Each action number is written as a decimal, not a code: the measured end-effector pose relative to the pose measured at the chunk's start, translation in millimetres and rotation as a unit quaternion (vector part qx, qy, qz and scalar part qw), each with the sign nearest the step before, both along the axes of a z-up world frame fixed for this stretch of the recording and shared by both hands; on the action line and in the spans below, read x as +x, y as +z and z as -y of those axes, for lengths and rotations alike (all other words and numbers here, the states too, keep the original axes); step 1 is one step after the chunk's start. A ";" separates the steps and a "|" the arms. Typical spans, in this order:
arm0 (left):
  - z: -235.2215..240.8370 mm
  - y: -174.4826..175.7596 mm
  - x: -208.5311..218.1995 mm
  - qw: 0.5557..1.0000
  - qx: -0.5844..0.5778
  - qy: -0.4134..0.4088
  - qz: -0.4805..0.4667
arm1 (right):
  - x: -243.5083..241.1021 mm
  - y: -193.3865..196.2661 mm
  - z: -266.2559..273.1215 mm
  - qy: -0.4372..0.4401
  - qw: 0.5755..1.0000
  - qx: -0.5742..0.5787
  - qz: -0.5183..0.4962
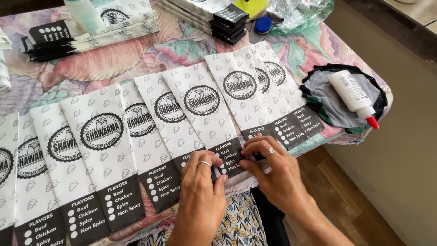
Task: The person is manually assembling paper shawarma sleeves by applying glue to the edges and folding them into shape.
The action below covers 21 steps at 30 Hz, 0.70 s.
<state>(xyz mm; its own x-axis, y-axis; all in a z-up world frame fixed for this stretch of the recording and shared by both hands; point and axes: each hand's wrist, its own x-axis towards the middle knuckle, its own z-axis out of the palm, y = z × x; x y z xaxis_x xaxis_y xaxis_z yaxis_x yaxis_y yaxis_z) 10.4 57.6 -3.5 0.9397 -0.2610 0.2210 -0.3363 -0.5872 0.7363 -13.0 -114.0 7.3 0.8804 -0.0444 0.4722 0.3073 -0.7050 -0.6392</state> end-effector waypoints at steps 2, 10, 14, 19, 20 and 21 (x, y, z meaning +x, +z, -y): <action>2.2 3.0 -0.6 1.000 0.006 0.003 -0.018 | 0.5 3.7 4.8 0.015 1.000 0.012 0.006; 15.7 -7.8 1.6 0.996 0.072 0.036 0.048 | -2.4 3.0 2.3 0.019 0.999 0.000 0.032; 5.4 -1.0 -1.9 1.000 0.014 0.006 0.007 | -4.4 2.6 2.4 -0.003 0.999 -0.021 0.023; 12.1 -2.3 -9.5 0.998 0.020 0.019 0.051 | -6.5 3.6 -6.2 -0.024 0.999 -0.041 0.007; 11.8 -6.4 -10.6 0.997 0.020 0.031 0.063 | -7.0 -2.1 -6.7 -0.036 0.998 -0.044 -0.016; 12.8 -6.4 -12.3 0.997 0.021 0.032 0.063 | -6.9 -2.4 -2.9 -0.034 0.998 -0.044 -0.016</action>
<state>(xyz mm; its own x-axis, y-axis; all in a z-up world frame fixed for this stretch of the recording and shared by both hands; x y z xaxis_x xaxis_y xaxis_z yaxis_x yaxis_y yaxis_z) -1.9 44.9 -9.9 0.9200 -0.2127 0.3292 -0.3859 -0.6394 0.6651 -20.0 -111.1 4.9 0.8911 -0.0650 0.4491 0.2371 -0.7772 -0.5829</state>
